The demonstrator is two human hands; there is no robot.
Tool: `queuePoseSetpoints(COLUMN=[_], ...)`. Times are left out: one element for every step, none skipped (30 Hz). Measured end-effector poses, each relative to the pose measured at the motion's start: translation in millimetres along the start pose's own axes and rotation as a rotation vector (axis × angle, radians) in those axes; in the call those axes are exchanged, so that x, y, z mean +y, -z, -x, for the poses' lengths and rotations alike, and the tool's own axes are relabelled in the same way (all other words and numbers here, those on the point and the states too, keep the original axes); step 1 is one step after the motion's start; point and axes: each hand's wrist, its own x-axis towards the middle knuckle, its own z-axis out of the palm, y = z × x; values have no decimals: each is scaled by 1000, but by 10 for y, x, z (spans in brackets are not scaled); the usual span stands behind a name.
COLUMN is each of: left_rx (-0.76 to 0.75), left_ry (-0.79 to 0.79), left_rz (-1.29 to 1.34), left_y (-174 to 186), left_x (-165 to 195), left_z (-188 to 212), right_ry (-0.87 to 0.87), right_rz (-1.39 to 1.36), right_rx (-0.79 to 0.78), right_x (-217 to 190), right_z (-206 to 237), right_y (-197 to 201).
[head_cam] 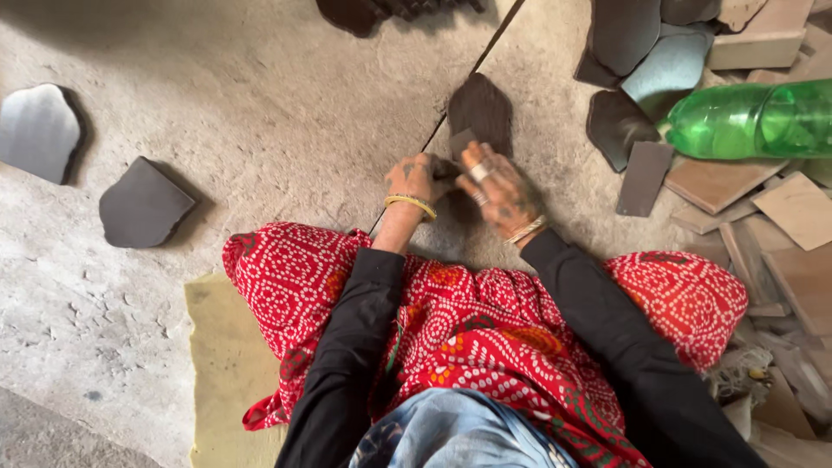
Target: The person sits on the floor and sands small, dark, irregularly shaped wood pieces using a sanding block. They hold each piece with one hand and rub the sanding block against it with the other, then place the finished piece into a growing stack nearby.
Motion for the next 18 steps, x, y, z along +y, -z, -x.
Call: queuePoseSetpoints(left_rx=[42,78,188,301,420,368,319,270,291,306,321,296,269,238,312,387,464,372], left_ry=[-61,-121,-196,-273,-353,-340,-328,-318,-331,-341,-350,-283,-211,-131,-189,-247,-306,-208], left_rz=[41,81,104,125,148,217,282,342,326,313,302,256,209,161,110,58,5,43], left_y=[-36,-77,-128,-165,-189,-215,-215,-208,-212,-218,-228,-242,-254,-268,-282,-295,-299,-292], left_x=[-26,-49,-63,-81,-94,-96,-126,-153,-177,-204,-230,-254,-282,-307,-308,-305,-305,-286], left_z=[-19,-25,-15,-15,-38,-59,-92,-140,-168,-195,-220,-238,-242,-226,-209,-187,-154,-123], right_ry=[-176,-356,-542,-607,-668,-729,-754,-777,-805,-832,-858,-879,-730,-581,-428,-456,-480,-503], right_rz=[-83,-170,-259,-305,-348,-385,-413,-445,-478,-495,-512,-531,-500,-474,-451,-429,-405,-377], right_rx=[52,100,141,150,162,172,187,206,222,178,133,87,164,230,292,251,213,177], right_x=[65,154,232,313,399,455,443,401,323,218,83,-47,-169,-281,-373,-450,-501,-538], right_z=[45,61,63,6,-79,-154,-226,-288,-319,-314,-267,-202,-129,-44,25,101,173,230], right_y=[-4,-10,-22,-58,-82,-93,-118,-131,-128,-108,-77,-38,-3,26,38,47,53,50])
